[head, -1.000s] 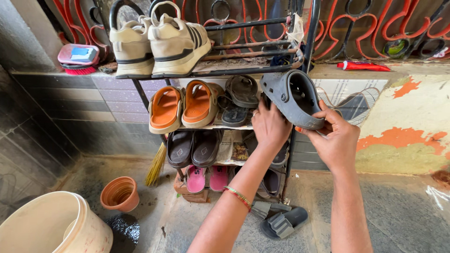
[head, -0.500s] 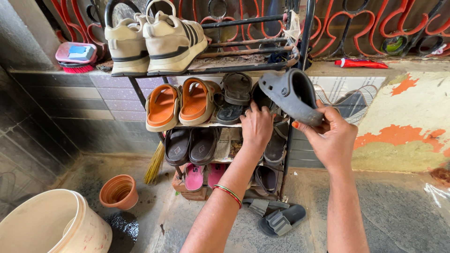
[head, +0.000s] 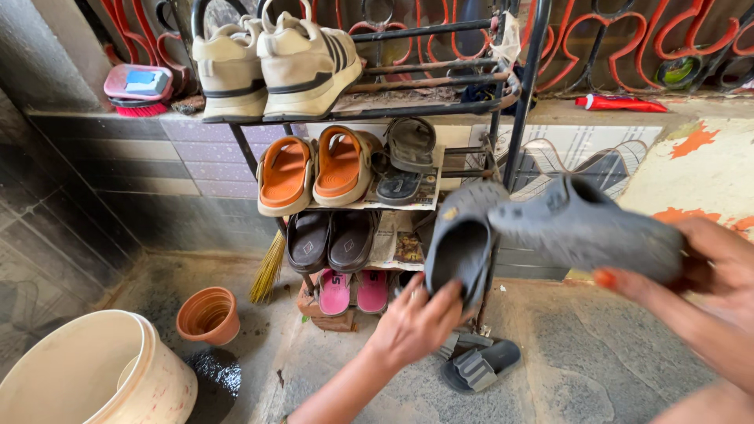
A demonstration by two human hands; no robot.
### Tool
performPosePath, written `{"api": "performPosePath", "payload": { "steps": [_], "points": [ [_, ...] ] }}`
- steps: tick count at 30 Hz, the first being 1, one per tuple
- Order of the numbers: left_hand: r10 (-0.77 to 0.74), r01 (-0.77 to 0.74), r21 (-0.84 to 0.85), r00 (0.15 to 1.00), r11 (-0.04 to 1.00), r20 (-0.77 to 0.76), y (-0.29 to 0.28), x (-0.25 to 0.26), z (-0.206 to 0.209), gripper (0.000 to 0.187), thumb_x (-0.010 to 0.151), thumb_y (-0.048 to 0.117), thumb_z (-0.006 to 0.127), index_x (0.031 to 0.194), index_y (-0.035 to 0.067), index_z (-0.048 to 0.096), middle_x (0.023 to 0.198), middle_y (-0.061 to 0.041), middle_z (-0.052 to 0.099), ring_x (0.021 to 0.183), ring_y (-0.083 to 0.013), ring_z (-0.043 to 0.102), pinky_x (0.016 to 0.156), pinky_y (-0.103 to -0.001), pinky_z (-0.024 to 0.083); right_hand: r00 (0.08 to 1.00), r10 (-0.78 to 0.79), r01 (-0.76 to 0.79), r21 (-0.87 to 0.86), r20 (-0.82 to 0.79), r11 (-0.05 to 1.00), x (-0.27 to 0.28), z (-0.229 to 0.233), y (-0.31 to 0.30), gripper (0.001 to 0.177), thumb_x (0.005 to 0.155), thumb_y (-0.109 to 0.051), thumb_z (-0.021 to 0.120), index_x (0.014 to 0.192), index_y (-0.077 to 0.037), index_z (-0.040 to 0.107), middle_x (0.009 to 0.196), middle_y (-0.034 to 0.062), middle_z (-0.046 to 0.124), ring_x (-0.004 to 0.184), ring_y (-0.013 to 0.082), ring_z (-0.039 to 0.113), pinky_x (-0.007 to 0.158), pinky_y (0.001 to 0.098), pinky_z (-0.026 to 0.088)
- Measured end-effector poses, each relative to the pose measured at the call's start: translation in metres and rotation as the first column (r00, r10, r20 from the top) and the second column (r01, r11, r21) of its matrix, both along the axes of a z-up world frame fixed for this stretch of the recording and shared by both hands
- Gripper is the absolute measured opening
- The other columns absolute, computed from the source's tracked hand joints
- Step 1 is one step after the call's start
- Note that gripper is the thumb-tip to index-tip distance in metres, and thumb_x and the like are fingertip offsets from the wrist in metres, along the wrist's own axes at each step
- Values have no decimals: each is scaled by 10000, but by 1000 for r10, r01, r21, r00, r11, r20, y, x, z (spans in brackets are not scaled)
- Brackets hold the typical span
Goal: The person organizes footwear on a multi-tier metal shoe rack. They pick up various shoes and sandals from the floor and place them on the shelves, arranging them in pairs. The person also adjusts the position of shoes already on the rack to create a more orderly arrangement.
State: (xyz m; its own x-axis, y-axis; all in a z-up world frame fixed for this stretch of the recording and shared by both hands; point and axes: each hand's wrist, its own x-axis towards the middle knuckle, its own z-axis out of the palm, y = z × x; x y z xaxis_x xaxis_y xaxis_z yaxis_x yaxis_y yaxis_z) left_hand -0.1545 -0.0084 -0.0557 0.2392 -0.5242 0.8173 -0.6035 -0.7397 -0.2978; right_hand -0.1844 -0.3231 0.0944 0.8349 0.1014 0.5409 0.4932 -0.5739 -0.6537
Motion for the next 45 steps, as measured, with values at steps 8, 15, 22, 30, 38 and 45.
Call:
{"api": "performPosePath", "payload": {
  "steps": [8, 15, 22, 30, 38, 45],
  "points": [
    [-28, 64, 177, 980, 982, -199, 19, -19, -54, 189, 912, 192, 666, 1025, 53, 725, 1248, -108, 674, 821, -254, 749, 957, -517, 600, 788, -477, 96, -689, -389, 719, 3, 16, 32, 571, 850, -388, 820, 1373, -241, 645, 876, 72, 783, 673, 187, 793, 643, 320, 591],
    [150, -136, 67, 950, 988, -275, 51, 22, -55, 211, 979, 253, 683, 959, 49, 732, 1118, -138, 713, 767, -297, 762, 799, -478, 620, 897, -122, -102, -466, -426, 879, 29, 9, 83, 447, 713, -311, 879, 1142, -239, 774, 851, 30, 802, 723, 178, 753, 679, 333, 600],
    [220, -252, -159, 956, 954, -196, 67, 48, -44, 296, 895, 329, 774, 825, 52, 698, 1031, -50, 739, 672, -249, 717, 707, -403, 599, 969, -92, -29, -473, -230, 881, 93, -72, 120, 451, 674, -154, 869, 1115, -174, 777, 1080, 25, 795, 869, 208, 784, 852, 338, 608],
    [186, -229, -249, 965, 941, -182, 53, 79, -47, 277, 879, 320, 778, 852, 57, 695, 1041, -46, 722, 690, -255, 709, 731, -413, 592, 978, -170, 197, -279, 119, 940, 126, -167, 144, 286, 695, -77, 829, 958, -55, 720, 1312, -3, 713, 831, 302, 740, 719, 396, 593],
    [163, -220, -171, 941, 960, -298, 23, 118, -70, 257, 935, 314, 737, 919, 59, 701, 1123, -70, 706, 742, -269, 722, 782, -426, 582, 936, -181, 242, -179, 302, 954, 163, -229, 133, 377, 723, -53, 804, 1089, -71, 713, 1375, 57, 672, 997, 320, 732, 791, 398, 604],
    [73, -161, -115, 834, 980, -547, 11, 130, -82, 539, 929, 253, 689, 1395, 31, 534, 1459, -159, 520, 953, -374, 695, 983, -524, 508, 954, -154, 238, -337, 256, 911, 165, -224, 138, 507, 852, -268, 760, 1309, -82, 644, 1500, 192, 542, 1042, 415, 702, 770, 456, 603]
  ]
}}
